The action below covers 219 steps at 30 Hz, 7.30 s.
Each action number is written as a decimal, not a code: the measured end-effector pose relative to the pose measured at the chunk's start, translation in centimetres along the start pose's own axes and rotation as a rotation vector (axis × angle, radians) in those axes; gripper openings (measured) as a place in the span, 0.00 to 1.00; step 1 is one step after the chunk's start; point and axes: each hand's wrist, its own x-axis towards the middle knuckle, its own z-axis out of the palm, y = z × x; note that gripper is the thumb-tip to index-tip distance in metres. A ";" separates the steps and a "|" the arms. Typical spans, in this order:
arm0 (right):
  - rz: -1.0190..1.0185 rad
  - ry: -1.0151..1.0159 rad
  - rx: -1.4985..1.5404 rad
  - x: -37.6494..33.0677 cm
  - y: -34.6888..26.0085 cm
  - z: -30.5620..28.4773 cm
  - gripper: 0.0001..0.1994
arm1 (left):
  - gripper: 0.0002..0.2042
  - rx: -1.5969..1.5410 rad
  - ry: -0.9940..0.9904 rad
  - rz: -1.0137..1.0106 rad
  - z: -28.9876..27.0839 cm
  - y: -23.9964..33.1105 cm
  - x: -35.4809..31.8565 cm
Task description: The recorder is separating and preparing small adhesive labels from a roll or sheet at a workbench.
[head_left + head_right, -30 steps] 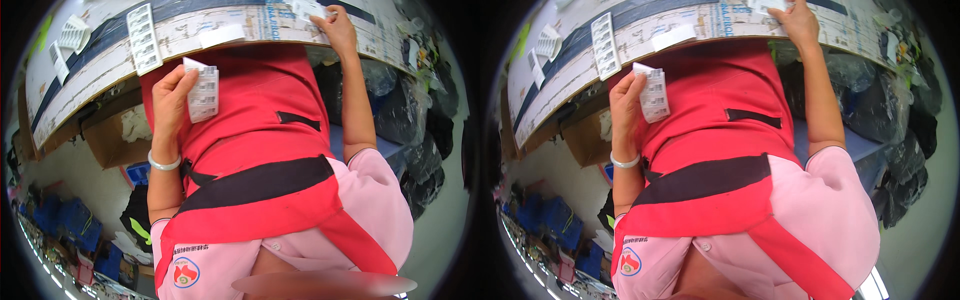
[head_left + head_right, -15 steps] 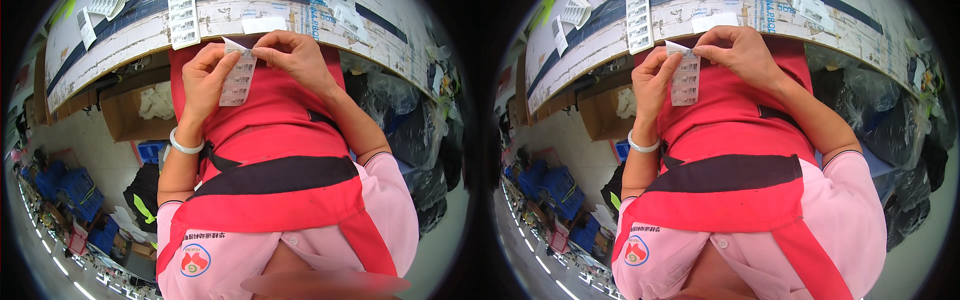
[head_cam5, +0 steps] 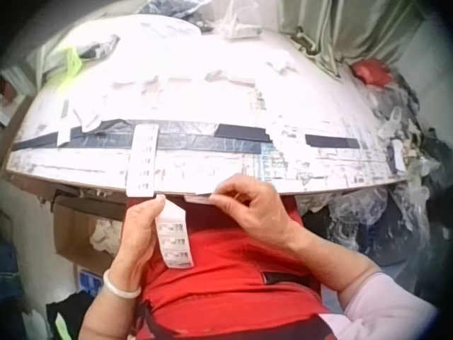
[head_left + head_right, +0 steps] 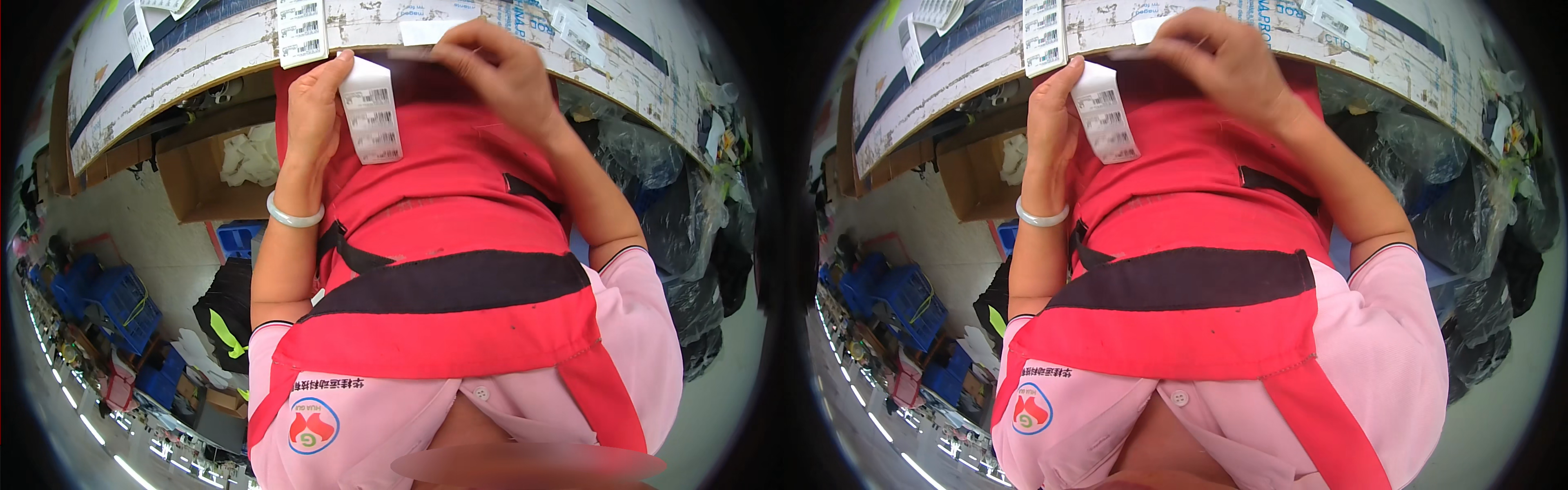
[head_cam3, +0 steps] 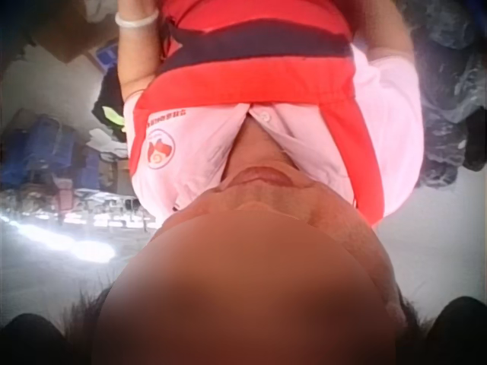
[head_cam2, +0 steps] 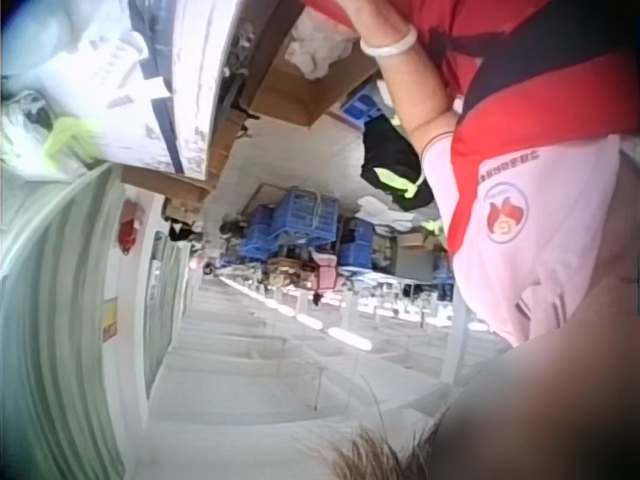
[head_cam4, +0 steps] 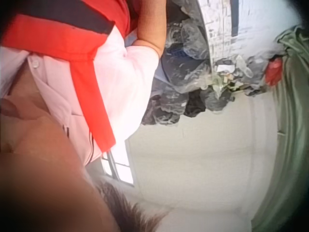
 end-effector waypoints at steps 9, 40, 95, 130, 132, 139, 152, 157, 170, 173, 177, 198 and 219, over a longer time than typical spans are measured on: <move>0.420 -0.114 0.186 3.8 2.2 -3.0 0.06 | 0.12 0.113 -0.085 0.055 0.3 -1.0 -0.1; 0.503 -0.138 0.151 4.6 2.6 -2.4 0.06 | 0.12 0.117 -0.074 0.021 0.2 -1.7 -0.1; 0.233 -0.054 0.365 -1.9 -0.2 2.7 0.07 | 0.12 0.490 -0.322 0.065 1.4 2.1 -2.5; -0.247 0.277 -0.437 0.1 3.7 -1.6 0.25 | 0.11 1.310 0.020 0.629 4.5 0.4 1.3; -0.246 0.280 -0.435 0.0 3.7 -1.5 0.25 | 0.11 1.324 0.028 0.617 4.6 0.4 1.4; -0.215 0.251 -0.386 0.0 3.9 -1.6 0.25 | 0.11 1.237 0.003 0.589 4.1 -0.1 1.8; -0.177 0.210 -0.293 1.1 5.0 -1.9 0.20 | 0.11 1.050 -0.017 0.485 3.6 0.1 1.2; -0.225 0.256 -0.293 0.9 5.3 -1.5 0.19 | 0.11 1.033 -0.034 0.491 3.4 -0.1 1.4; -0.361 0.203 0.133 1.2 4.6 -1.8 0.25 | 0.11 0.987 0.001 0.531 2.7 -0.5 1.3; -0.269 0.089 -0.285 1.4 4.4 -1.9 0.34 | 0.12 0.950 0.019 0.537 2.1 -0.8 1.3; -0.203 0.010 -0.373 1.4 4.2 -2.4 0.40 | 0.12 0.933 0.008 0.573 2.1 -1.2 1.5; -0.011 0.227 -0.026 0.8 2.8 -2.1 0.15 | 0.12 0.852 -0.003 0.491 1.4 -1.3 1.4; 0.449 -0.033 0.197 3.4 2.7 -2.0 0.07 | 0.12 0.494 -0.103 0.280 1.4 -0.5 -0.3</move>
